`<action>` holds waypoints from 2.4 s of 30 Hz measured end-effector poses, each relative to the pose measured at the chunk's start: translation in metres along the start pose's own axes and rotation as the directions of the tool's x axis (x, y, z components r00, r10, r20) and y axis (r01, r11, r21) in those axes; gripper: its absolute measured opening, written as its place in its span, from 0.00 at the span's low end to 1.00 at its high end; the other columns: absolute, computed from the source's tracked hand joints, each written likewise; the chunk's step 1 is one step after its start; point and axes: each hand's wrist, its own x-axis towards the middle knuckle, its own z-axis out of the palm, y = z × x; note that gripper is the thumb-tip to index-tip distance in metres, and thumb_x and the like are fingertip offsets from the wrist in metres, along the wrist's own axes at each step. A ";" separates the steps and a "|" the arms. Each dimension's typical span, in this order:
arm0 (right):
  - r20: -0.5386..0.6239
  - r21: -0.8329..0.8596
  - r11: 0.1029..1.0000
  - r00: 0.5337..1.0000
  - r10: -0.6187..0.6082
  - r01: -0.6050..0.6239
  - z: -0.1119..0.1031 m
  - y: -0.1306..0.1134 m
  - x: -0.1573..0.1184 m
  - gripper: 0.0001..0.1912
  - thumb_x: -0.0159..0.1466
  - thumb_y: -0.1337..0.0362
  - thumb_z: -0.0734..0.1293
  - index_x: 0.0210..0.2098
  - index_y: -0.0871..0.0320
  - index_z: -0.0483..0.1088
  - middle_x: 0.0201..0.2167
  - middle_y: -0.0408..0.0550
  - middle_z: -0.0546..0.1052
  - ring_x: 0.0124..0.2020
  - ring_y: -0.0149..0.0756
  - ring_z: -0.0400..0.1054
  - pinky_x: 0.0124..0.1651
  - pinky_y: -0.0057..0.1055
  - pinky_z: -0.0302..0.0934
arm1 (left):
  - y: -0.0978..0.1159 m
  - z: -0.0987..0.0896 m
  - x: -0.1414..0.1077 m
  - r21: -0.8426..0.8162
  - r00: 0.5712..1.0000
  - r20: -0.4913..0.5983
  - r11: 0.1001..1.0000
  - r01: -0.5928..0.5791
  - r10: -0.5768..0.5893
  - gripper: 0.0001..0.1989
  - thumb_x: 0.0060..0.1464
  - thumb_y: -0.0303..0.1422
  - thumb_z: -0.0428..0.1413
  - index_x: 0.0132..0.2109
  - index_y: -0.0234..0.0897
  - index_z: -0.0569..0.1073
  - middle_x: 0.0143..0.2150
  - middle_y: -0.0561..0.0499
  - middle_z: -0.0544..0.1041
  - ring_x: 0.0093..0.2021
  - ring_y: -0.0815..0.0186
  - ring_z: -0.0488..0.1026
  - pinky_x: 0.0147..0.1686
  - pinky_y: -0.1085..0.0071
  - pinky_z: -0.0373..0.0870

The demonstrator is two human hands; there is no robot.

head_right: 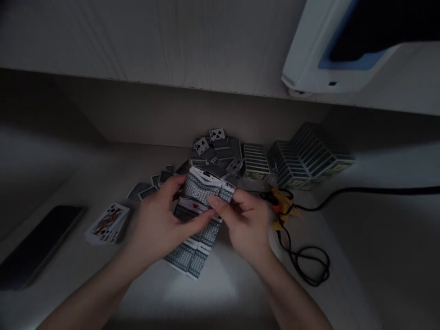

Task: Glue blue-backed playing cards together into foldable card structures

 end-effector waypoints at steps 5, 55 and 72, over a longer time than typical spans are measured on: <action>0.089 -0.102 0.994 0.994 0.057 -0.048 -0.001 0.006 0.001 0.08 0.55 0.58 0.71 0.25 0.55 0.77 0.24 0.43 0.77 0.29 0.35 0.70 0.35 0.32 0.65 | -0.006 -0.012 0.009 -0.018 0.997 0.074 1.000 0.001 0.000 0.27 0.43 0.42 0.63 0.50 0.36 0.68 0.40 0.49 0.78 0.38 0.61 0.77 0.36 0.67 0.73; 0.231 -0.778 0.490 0.904 -0.359 0.393 0.026 -0.011 -0.003 0.09 0.57 0.64 0.66 0.38 0.57 0.72 0.33 0.48 0.72 0.38 0.39 0.67 0.38 0.36 0.63 | -0.007 -0.012 0.004 0.553 0.996 0.084 0.830 -0.074 0.034 0.21 0.48 0.28 0.54 0.51 0.36 0.67 0.33 0.47 0.79 0.30 0.57 0.77 0.26 0.68 0.69; 0.297 -0.929 0.122 0.901 -0.317 0.349 0.048 -0.017 0.000 0.09 0.52 0.76 0.59 0.25 0.59 0.68 0.25 0.52 0.71 0.32 0.43 0.66 0.33 0.36 0.62 | -0.007 -0.009 0.004 0.609 0.964 0.251 0.761 -0.225 0.084 0.22 0.49 0.21 0.49 0.53 0.31 0.66 0.38 0.43 0.79 0.31 0.57 0.77 0.24 0.67 0.69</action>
